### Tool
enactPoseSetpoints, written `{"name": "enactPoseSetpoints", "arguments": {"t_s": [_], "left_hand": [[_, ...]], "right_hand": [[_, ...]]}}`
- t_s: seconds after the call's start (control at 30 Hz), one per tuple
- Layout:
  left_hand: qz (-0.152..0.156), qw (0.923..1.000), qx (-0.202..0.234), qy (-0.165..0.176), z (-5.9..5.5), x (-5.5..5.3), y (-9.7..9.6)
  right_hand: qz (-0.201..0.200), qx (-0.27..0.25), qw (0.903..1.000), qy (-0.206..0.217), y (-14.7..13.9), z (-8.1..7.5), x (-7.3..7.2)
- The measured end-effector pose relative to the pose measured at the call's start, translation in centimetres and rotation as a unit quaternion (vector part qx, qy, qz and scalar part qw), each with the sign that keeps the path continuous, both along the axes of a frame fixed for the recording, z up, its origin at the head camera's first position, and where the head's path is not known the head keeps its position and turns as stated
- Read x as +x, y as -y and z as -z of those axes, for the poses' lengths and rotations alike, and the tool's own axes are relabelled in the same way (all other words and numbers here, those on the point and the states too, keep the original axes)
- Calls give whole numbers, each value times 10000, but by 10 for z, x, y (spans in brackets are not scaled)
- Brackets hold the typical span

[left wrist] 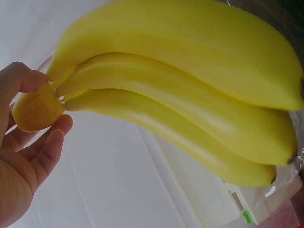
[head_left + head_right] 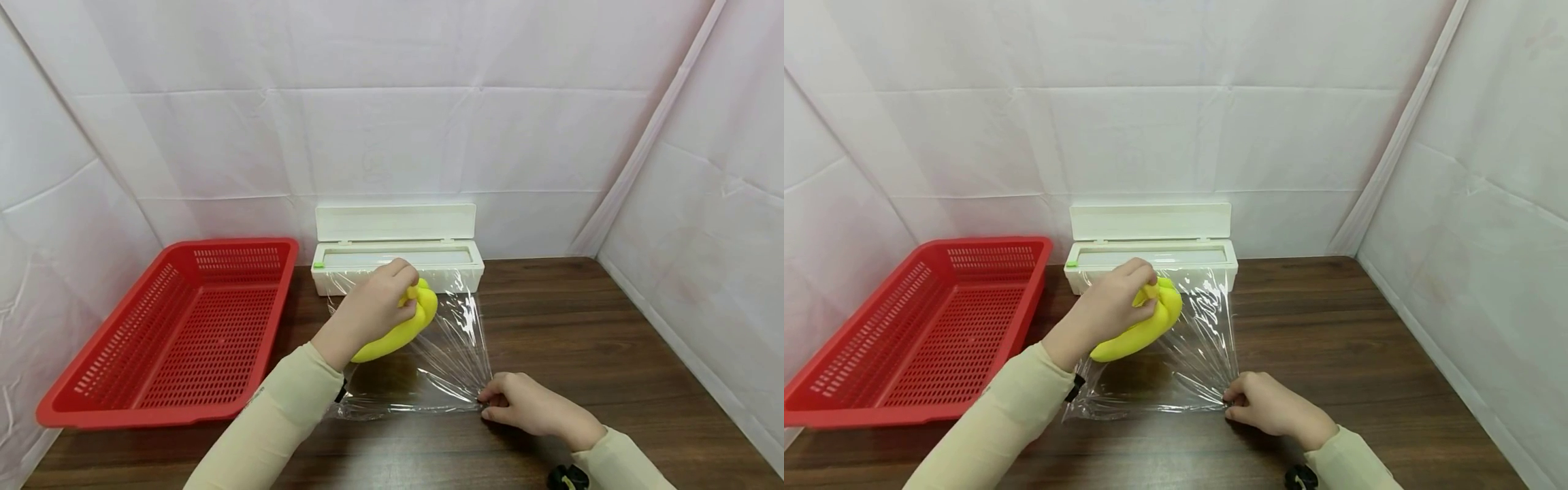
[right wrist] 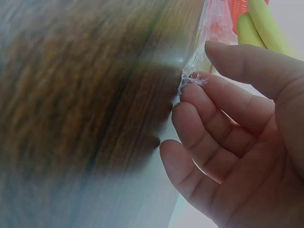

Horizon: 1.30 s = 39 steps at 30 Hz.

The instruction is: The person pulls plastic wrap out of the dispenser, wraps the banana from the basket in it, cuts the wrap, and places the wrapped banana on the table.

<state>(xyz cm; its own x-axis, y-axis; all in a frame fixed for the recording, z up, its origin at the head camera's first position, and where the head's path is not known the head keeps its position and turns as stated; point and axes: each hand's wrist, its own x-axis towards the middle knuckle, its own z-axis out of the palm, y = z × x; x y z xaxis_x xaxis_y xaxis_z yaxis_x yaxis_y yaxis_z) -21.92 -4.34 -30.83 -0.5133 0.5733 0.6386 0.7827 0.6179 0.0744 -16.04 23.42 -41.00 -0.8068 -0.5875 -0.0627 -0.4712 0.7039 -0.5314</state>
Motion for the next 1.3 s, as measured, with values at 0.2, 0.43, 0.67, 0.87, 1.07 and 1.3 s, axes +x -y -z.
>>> {"name": "enactPoseSetpoints", "arguments": {"t_s": [0.2, 0.43, 0.67, 0.87, 1.07, 1.3], "left_hand": [[54, 9994, -305, -137, -3, 3, -13], [-5, 9972, -717, -223, -1, 3, -24], [-63, 9947, -976, -319, 3, 3, -30], [-15, 9931, -1174, -77, 7, 3, -34], [-120, 9893, -1439, 186, 12, 3, -38], [-229, 9862, -1620, 259, 16, 2, -46]], "right_hand": [[-5, -63, 10000, -14, 0, 0, 1], [-5, -85, 10000, 40, 0, 0, 1], [-4, -89, 9999, 57, 1, -2, 0], [7, -65, 9999, 102, 0, -1, 0], [-18, -14, 10000, 1, -1, 1, 0], [-97, 87, 9994, -314, -1, 2, 0]]}}
